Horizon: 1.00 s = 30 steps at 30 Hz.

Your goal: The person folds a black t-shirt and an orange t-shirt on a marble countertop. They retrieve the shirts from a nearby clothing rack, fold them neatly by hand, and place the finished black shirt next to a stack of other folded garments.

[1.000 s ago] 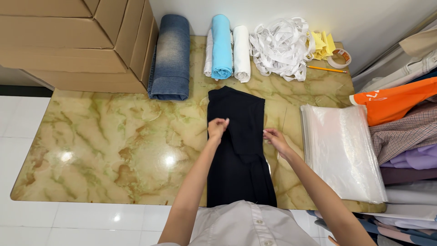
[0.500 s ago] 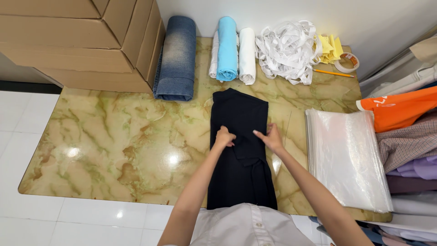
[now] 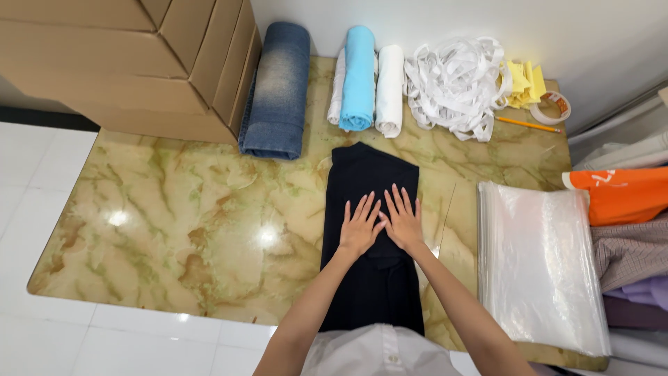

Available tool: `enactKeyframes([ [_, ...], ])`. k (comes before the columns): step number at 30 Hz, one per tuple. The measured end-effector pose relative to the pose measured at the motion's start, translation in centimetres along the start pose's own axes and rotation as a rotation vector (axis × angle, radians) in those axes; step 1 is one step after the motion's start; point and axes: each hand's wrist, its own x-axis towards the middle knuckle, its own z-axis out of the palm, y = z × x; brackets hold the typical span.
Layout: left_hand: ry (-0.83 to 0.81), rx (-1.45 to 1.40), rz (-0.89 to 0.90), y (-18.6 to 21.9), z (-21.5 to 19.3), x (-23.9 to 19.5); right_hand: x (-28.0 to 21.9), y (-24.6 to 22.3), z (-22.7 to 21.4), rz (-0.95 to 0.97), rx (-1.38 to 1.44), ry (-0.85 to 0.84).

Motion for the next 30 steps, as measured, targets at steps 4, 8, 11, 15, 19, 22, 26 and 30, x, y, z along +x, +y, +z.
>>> enactKeyframes([
  [4,-0.077,-0.009,-0.019,-2.3,0.2,0.7,3.8,2.8,0.2,0.048,-0.022,-0.207],
  [8,0.474,-0.356,-0.249,-4.1,0.0,-0.4,5.6,4.4,-0.2,0.071,0.069,-0.334],
  [11,0.308,-0.621,-0.486,-5.8,4.2,0.6,6.1,5.2,0.2,0.047,0.087,-0.331],
  [15,0.152,-0.85,-0.479,-3.1,3.9,-0.5,6.0,5.7,0.7,0.014,0.148,-0.254],
  [19,0.121,-1.042,-0.375,-1.2,3.0,-1.2,2.4,2.5,-1.4,-0.019,0.155,0.024],
  [22,0.033,-1.077,-0.376,-0.8,3.5,-1.7,-0.5,1.8,-1.3,-0.062,0.275,-0.029],
  [26,0.119,-0.559,-0.464,1.1,1.8,-2.1,-0.8,2.4,-1.6,-0.055,0.175,-0.197],
  [30,0.389,-0.064,-0.3,3.0,1.8,-2.4,-0.5,3.1,-0.7,-0.024,0.296,-0.182],
])
